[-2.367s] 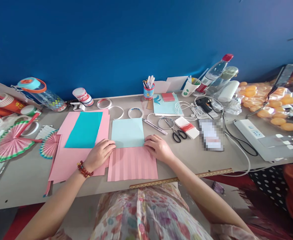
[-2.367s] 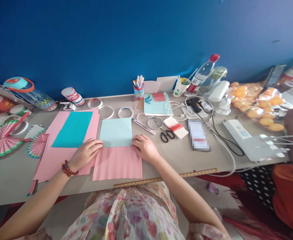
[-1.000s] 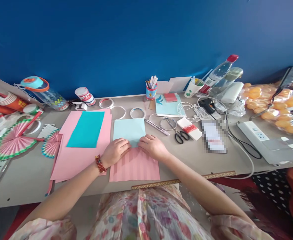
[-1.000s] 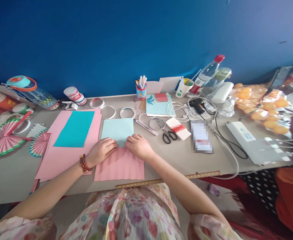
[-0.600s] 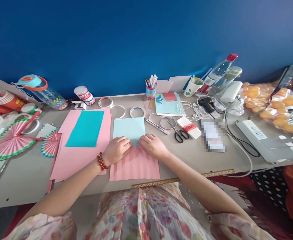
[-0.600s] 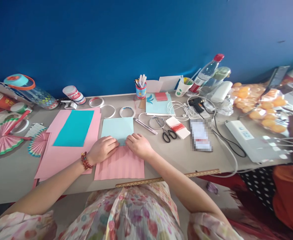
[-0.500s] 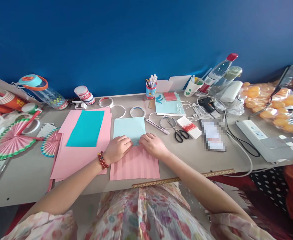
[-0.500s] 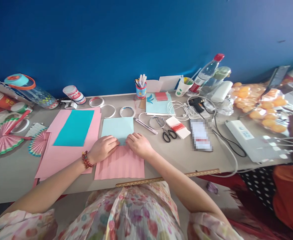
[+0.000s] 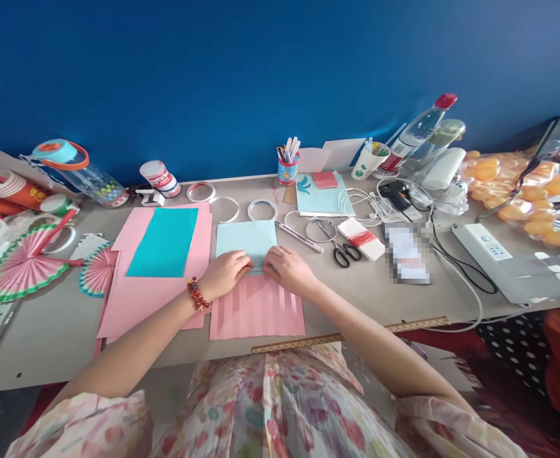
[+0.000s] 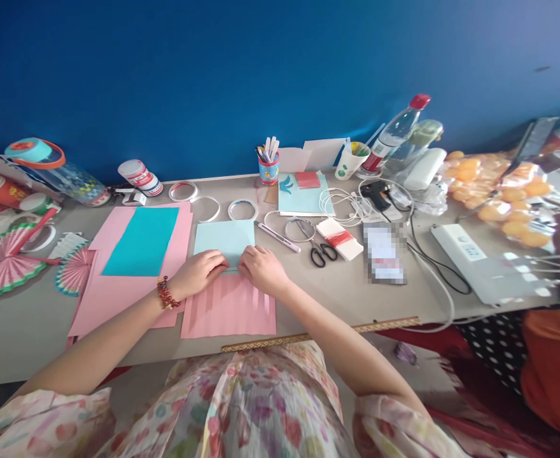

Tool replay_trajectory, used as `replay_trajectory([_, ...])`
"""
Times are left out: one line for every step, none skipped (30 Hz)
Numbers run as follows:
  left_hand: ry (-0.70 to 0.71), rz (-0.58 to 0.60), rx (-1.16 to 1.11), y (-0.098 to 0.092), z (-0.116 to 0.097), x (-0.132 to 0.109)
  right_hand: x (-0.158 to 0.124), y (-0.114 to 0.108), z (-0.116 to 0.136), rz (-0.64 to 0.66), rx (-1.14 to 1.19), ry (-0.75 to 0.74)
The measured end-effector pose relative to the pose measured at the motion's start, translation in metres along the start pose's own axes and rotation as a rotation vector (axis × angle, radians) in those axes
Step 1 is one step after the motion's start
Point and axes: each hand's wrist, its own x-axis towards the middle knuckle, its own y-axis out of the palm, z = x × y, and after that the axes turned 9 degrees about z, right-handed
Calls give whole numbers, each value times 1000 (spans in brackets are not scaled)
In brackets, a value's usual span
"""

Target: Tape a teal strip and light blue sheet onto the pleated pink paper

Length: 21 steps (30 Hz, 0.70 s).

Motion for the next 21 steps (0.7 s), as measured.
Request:
replay_trajectory([-3, 6, -6, 0, 1, 1, 0, -1, 1, 5, -4, 8])
replay_trajectory([-6, 13, -7, 1, 2, 1, 1, -1, 2, 13, -8, 16])
replay_trajectory([-8, 18, -3, 1, 2, 2, 1, -3, 3, 23, -11, 24])
replay_trajectory([-9, 23, 5, 1, 3, 2, 2, -4, 3, 32, -15, 33])
replay_trajectory([-8, 27, 16, 2, 3, 3, 2, -5, 4, 41, -19, 41])
replay_trajectory([-6, 32, 30, 2, 4, 3, 2, -6, 5, 49, -24, 48])
replay_trajectory([-2, 36, 44, 2, 4, 4, 3, -7, 5, 55, -29, 51])
replay_trajectory([2, 37, 59, 3, 5, 4, 3, -7, 5, 59, -35, 52])
replay_trajectory([5, 36, 74, 3, 5, 4, 3, -6, 5, 58, -44, 51])
replay_trajectory([8, 35, 88, 3, 6, 4, 3, -5, 5, 53, -56, 49])
replay_trajectory([10, 34, 101, 3, 6, 4, 3, -3, 5, 45, -71, 49])
replay_trajectory([13, 37, 111, 3, 7, 5, 3, -2, 5, 36, -87, 49])
replay_trajectory([14, 39, 119, 3, 7, 5, 3, 0, 6, 29, -104, 52])
replay_trajectory([16, 44, 124, 3, 8, 5, 3, 2, 6, 24, -119, 56])
replay_trajectory([19, 50, 127, 3, 8, 5, 3, 3, 6, 20, -131, 60])
replay_trajectory([20, 55, 129, 2, 8, 5, 3, 3, 7, 19, -141, 62])
replay_trajectory([21, 58, 132, 2, 7, 5, 3, 4, 7, 17, -149, 61])
replay_trajectory([22, 60, 136, 2, 7, 5, 3, 4, 8, 15, -156, 60])
replay_trajectory([23, 60, 139, 1, 6, 5, 3, 4, 8, 14, -161, 59])
replay_trajectory([26, 60, 139, 1, 6, 5, 3, 3, 9, 13, -166, 58])
replay_trajectory([27, 58, 138, 1, 6, 5, 3, 3, 9, 14, -169, 58])
